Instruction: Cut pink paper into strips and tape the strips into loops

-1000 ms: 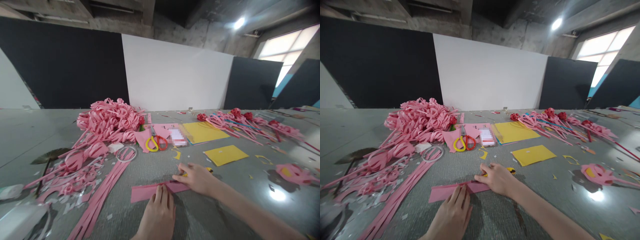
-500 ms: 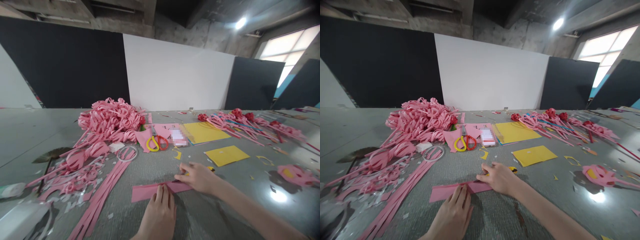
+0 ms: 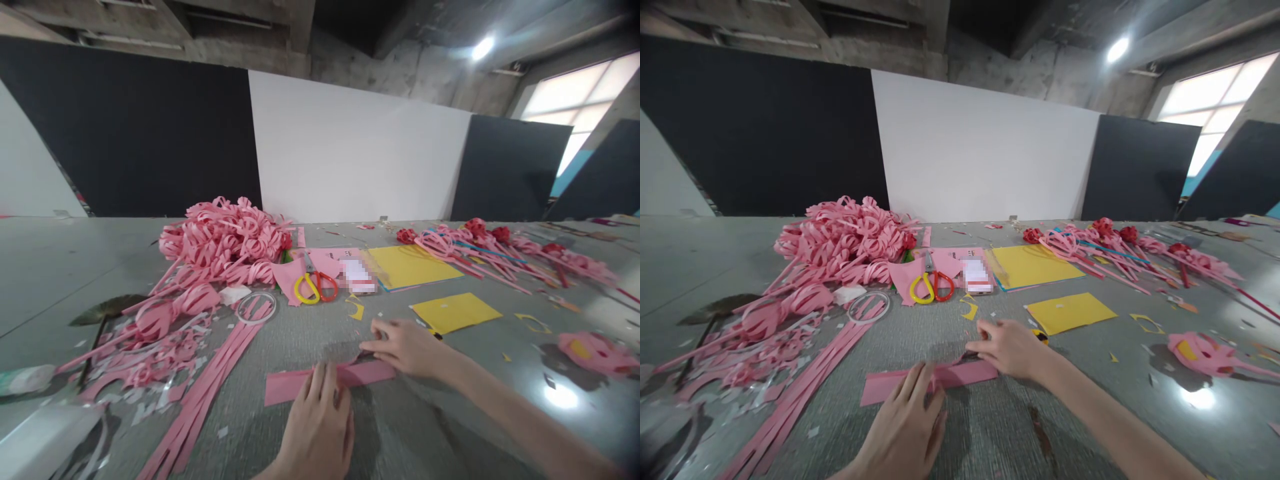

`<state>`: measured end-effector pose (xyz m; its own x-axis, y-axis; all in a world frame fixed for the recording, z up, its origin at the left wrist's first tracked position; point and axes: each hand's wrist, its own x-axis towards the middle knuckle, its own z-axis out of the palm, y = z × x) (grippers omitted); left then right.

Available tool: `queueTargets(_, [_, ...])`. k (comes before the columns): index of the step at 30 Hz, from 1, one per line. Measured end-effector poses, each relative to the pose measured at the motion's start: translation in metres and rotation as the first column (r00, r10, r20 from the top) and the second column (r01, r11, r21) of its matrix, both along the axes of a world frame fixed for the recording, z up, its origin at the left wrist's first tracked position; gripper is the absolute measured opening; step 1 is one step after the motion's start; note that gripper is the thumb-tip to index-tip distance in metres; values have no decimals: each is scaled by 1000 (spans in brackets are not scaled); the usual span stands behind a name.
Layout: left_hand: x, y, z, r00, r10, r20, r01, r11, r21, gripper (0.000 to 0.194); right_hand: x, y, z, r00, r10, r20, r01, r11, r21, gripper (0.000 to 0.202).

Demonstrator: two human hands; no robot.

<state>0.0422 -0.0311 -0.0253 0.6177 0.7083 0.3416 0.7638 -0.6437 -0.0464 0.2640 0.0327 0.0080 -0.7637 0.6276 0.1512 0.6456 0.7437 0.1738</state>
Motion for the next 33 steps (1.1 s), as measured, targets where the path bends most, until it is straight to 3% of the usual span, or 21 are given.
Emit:
queueTargets(5, [-4,21,15,992,8,124,16,980,-198,21,5,5,6,953,-171,-251,141,981,-134,29])
queueTargets(9, [-10,41,22,925,110,363,31,932,-362,22,-4,1,11,778,-305,-549,204,950,-239,23])
queueTargets(11, [-13,49,27,821,215,529,40,902,-430,15,-11,-3,14,663,-427,-615,214,895,-390,20])
queueTargets(14, [-15,54,36,614,327,718,132,855,-502,6,-25,-13,17,505,-623,-597,101,730,-676,20])
queueTargets(17, [-12,51,44,452,410,792,282,777,-563,8,-39,-23,17,389,-738,-551,2,598,-801,23])
queueTargets(20, [-8,41,50,376,504,778,418,656,-628,12,-52,-31,16,349,-769,-535,-64,550,-833,26])
queueTargets(24, [-2,28,55,333,595,732,590,474,-654,16,-62,-38,17,306,-776,-552,-98,551,-829,30])
queueTargets(26, [-1,25,57,326,605,726,611,451,-650,18,-64,-40,18,322,-768,-553,-107,551,-828,29])
queueTargets(30, [-1,25,58,319,622,715,558,486,-672,22,-67,-42,18,340,-764,-548,-132,538,-832,30])
queueTargets(33, [-2,24,56,270,681,680,608,427,-669,24,-68,-43,18,313,-765,-562,-160,541,-825,31])
